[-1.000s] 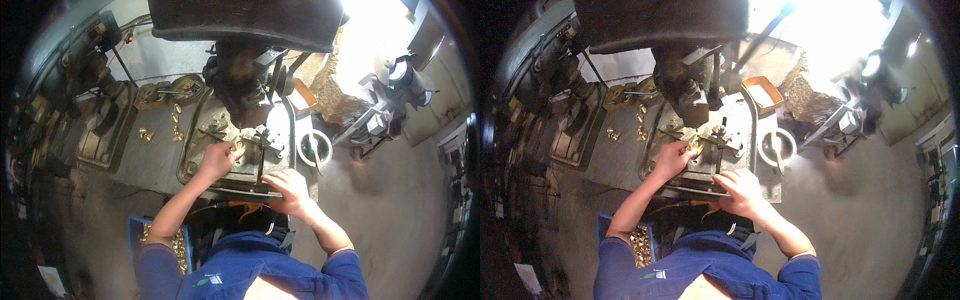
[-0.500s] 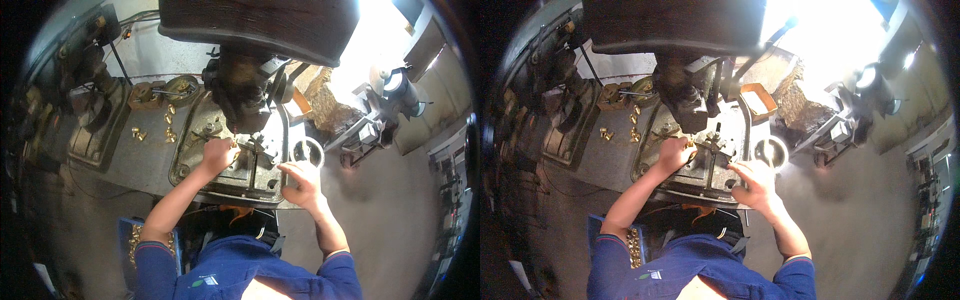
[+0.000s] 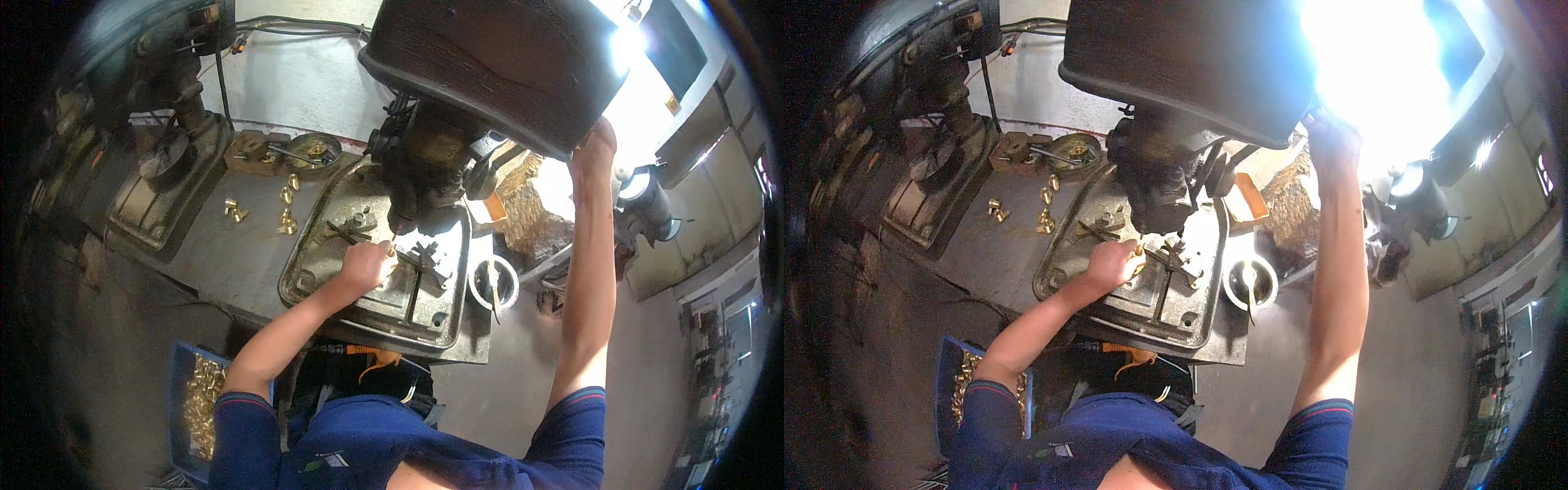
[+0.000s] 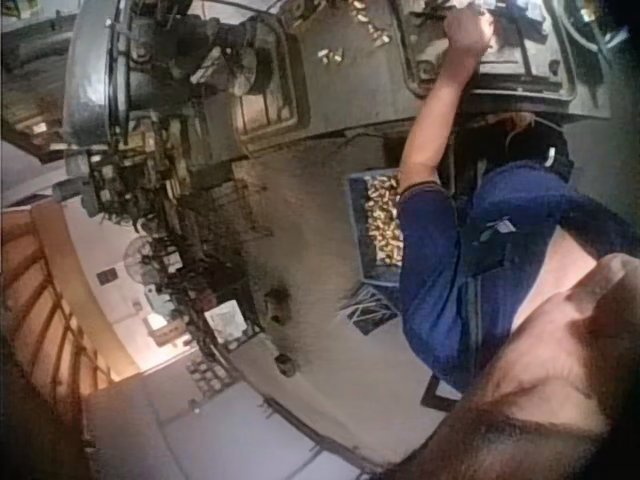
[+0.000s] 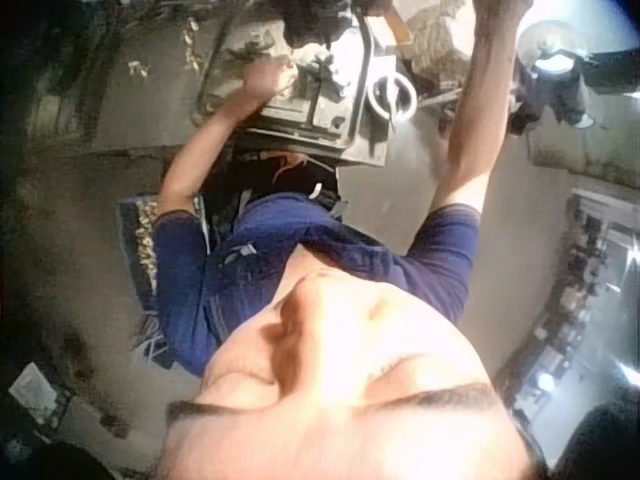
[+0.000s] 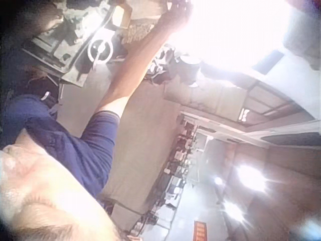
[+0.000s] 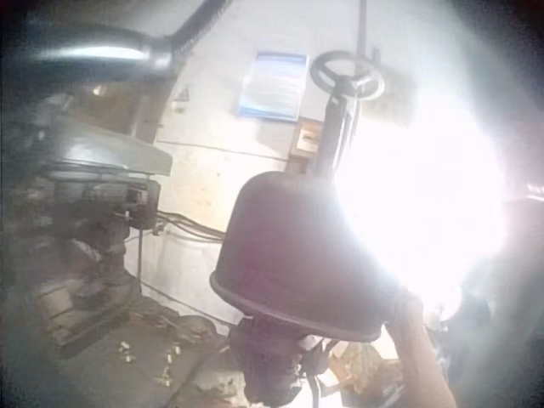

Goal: The person operates a drill press to drill holes into small brass-colored metal parts. They repeatedly pick parts from a blue bin, position them under the drill, lower the spindle to drill, then remove and place the finished parts on the table. The person occasionally uses a deburring tool to clean edges and wipes the work area with a cloth.

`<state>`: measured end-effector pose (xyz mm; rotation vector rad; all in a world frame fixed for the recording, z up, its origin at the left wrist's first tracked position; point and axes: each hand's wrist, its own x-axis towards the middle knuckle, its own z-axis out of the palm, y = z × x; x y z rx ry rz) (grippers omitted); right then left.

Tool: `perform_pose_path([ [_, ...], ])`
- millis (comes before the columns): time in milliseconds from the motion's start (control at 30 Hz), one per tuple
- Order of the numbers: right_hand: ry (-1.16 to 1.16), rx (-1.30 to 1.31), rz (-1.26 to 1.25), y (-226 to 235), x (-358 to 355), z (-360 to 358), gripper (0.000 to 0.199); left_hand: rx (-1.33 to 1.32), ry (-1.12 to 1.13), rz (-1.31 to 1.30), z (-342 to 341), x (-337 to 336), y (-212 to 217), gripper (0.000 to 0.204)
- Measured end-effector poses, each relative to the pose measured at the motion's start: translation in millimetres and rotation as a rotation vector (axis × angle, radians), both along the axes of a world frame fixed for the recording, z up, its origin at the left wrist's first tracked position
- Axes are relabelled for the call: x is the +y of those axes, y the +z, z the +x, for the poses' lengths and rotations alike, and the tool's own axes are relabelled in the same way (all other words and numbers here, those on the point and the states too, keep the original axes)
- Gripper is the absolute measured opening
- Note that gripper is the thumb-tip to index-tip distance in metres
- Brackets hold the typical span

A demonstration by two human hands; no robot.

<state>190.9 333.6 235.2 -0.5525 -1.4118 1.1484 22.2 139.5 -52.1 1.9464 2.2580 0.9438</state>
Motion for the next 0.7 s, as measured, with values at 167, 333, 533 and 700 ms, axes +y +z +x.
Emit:
perform_pose_path([
  [167, 0.067, -0.05, 0.35, -16.7, -20.6, 27.1, 0.042, 0.186, -0.057, 0.007, 16.3, -29.7, 16.2, 0.024],
  [333, 0.051, 0.133, 0.475, -62.1, -92.6, 54.9, 0.028, 0.142, -0.052, 0.091, 14.5, -20.5, -8.1, 0.033],
  [533, 0.041, 0.108, 0.555, -121.0, -140.5, 67.4, 0.02, 0.075, -0.065, 0.062, 14.0, -27.0, 3.9, 0.031],
  [700, 0.005, 0.118, 0.559, -137.1, -147.3, 69.5, 0.019, 0.042, -0.086, 0.088, 13.7, -26.0, 4.2, 0.028],
])
